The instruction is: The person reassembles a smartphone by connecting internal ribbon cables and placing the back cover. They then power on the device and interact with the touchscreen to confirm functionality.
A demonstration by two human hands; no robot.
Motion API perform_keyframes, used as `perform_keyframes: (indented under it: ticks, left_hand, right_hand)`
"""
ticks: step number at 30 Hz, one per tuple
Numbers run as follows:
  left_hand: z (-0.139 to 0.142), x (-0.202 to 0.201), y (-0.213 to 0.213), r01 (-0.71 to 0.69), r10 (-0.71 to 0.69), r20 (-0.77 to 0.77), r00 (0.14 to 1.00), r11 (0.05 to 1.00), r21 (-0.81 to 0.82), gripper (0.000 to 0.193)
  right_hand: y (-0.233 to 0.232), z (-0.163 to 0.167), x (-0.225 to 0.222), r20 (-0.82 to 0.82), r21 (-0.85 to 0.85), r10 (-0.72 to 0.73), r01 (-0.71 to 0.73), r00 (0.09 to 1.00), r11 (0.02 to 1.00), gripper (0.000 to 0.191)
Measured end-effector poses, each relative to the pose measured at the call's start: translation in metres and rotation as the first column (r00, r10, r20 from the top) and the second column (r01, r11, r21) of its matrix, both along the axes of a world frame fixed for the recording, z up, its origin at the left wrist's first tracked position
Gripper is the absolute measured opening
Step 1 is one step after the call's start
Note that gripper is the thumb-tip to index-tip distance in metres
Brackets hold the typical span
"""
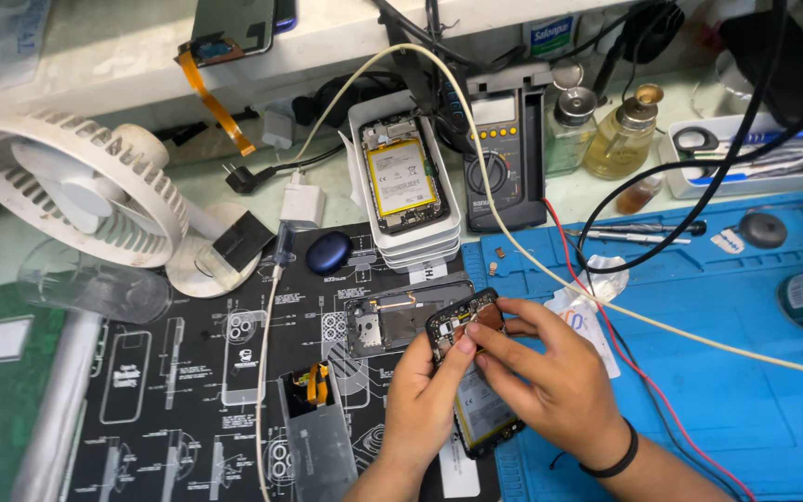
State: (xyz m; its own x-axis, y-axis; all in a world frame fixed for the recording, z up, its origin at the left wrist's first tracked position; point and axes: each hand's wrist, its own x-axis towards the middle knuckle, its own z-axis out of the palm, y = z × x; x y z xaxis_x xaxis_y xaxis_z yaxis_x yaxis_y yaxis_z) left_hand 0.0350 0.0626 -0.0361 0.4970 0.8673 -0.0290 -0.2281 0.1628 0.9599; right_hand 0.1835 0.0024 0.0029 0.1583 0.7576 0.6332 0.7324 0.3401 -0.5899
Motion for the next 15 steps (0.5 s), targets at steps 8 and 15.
perform_keyframes:
  ticks: [8, 15]
  left_hand:
    - [0.003, 0.000, 0.004, 0.005, -0.003, 0.035, 0.999, 0.999, -0.044, 0.027]
    - [0.001, -0.003, 0.003, -0.019, 0.017, -0.063, 0.998, 0.999, -0.043, 0.023]
  right_hand:
    - [-0.004, -0.004, 0.004, -0.091, -0.020, -0.059, 0.057, 0.994, 0.998, 0.046]
    - [0.001, -0.035, 0.020, -0.871, -0.143, -0.025, -0.205, 0.491, 0.968, 0.038]
